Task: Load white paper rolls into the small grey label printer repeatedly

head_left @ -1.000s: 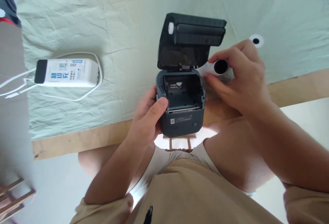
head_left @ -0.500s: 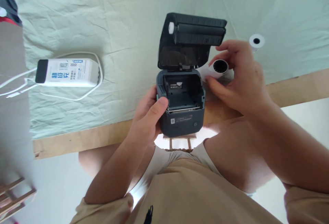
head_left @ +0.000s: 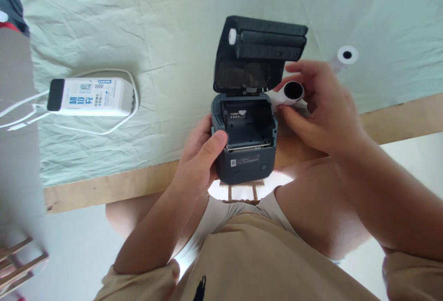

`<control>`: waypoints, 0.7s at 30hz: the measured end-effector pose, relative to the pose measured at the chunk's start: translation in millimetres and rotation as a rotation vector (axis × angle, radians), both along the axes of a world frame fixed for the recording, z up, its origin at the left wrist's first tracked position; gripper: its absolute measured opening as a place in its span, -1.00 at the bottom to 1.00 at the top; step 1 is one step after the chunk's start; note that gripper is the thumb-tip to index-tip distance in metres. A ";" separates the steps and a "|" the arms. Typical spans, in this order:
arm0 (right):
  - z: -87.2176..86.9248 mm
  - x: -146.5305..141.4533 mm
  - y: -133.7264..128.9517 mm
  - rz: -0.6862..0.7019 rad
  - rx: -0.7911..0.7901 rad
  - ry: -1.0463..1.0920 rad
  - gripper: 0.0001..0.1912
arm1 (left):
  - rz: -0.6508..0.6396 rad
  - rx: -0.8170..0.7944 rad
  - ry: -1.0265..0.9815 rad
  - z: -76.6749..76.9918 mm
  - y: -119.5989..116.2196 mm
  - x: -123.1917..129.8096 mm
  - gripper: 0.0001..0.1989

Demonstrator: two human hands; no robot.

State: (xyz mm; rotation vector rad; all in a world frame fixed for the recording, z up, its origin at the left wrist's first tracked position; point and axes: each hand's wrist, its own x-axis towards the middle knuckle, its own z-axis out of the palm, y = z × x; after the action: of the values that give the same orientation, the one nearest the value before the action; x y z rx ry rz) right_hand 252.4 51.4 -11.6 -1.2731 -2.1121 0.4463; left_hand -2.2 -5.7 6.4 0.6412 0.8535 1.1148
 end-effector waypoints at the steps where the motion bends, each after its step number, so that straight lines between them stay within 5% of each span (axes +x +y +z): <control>1: 1.0 -0.6 -0.3 0.009 0.023 -0.025 -0.38 | 0.000 0.002 -0.005 0.0 0.1 0.1 -0.73; 5: 3.6 -0.7 0.1 0.004 0.153 -0.087 -0.51 | 0.008 -0.013 0.001 -0.1 -0.3 0.3 -0.73; 14: 2.7 0.3 -0.3 -0.039 0.148 -0.110 -0.56 | 0.008 -0.043 0.026 -0.5 -0.5 -3.6 -0.70; 21: 11.2 -2.7 -1.9 -0.121 0.223 0.135 -0.30 | 0.026 -0.030 0.033 -3.0 -1.9 -2.1 -0.65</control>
State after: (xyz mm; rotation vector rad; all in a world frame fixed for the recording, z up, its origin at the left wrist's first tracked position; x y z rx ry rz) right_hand 249.8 49.5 -0.4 -1.1985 -1.9015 0.2306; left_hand -4.3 -7.6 3.4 0.6267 0.9072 1.1160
